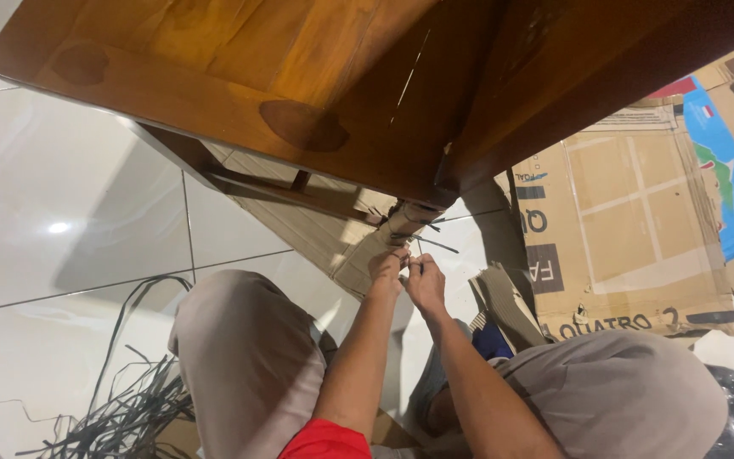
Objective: Wrapping wooden chair legs with protective plastic ties and cardboard
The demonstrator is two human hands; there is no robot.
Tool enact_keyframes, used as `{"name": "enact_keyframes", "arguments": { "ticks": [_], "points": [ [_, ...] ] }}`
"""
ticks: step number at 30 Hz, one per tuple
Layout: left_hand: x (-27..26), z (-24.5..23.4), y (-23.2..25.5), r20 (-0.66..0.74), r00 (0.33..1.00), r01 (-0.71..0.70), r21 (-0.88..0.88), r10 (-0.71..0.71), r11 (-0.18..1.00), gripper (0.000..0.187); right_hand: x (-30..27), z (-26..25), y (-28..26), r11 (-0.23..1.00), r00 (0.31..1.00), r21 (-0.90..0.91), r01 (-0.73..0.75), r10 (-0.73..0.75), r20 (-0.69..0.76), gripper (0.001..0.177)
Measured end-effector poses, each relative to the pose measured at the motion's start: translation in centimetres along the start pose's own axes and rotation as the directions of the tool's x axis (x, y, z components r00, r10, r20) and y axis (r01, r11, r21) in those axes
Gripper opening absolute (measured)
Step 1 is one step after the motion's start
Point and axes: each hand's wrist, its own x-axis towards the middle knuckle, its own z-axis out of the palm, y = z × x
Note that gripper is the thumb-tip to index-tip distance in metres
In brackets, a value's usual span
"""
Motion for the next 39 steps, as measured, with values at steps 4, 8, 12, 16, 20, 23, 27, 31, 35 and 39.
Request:
{"name": "enact_keyframes", "arguments": {
  "ticks": [4,8,12,16,20,23,27,31,35,39],
  "points": [
    [-5.7,-1.6,0.3,-0.022,1.000,-0.025,-0.097,0.023,0.995,0.025,-0.3,0.8,1.6,0.999,0.999,0.003,-0.047,0.047,0.005,0.037],
    [-9.1,-2.6,-0.6,0.042,0.982,-0.168,-0.253,0.184,0.953,0.014,0.6,2.9,5.3,0.992,0.997,-0.110,-0.066,0.070,0.032,0.037],
    [-7.2,-3.4,-4.6,-0.046,0.986,-0.164,-0.173,0.158,0.971,0.012,0.4,3.9,7.0,0.979,0.987,-0.202,0.035,-0.002,0.160,0.040],
    [-4.4,-4.0,-6.5,-0.134,0.985,-0.102,0.050,0.108,0.994,0.021,-0.2,4.3,6.5,0.952,0.978,-0.303,0.047,0.017,0.206,0.038],
    [-3.8,-5.0,-7.0,-0.164,0.975,-0.110,0.229,0.150,0.967,0.023,-0.1,5.3,6.9,0.968,0.979,-0.251,0.023,0.028,0.201,0.032],
    [-5.6,-6.1,-6.1,-0.166,0.973,-0.108,0.292,0.161,0.950,0.021,-1.8,4.6,4.9,0.968,0.971,-0.248,0.049,0.012,0.238,0.033],
    [-7.5,-7.3,-5.7,-0.184,0.971,-0.093,0.291,0.152,0.952,0.019,-2.3,5.1,4.4,0.957,0.963,-0.279,0.077,0.001,0.270,0.035],
    [-8.2,-8.9,-5.7,-0.227,0.961,-0.096,0.270,0.160,0.958,0.021,-1.0,7.2,6.4,0.954,0.956,-0.278,0.115,-0.030,0.291,0.030],
    [-10.0,-10.6,-5.4,-0.281,0.948,-0.076,0.257,0.150,0.963,0.028,-1.1,8.4,6.9,0.932,0.940,-0.319,0.173,-0.060,0.336,0.030],
    [-11.9,-12.4,-5.3,-0.304,0.941,-0.104,0.159,0.149,0.982,0.029,-1.8,9.4,6.2,0.922,0.929,-0.321,0.215,-0.092,0.358,0.032]
  ]
}}
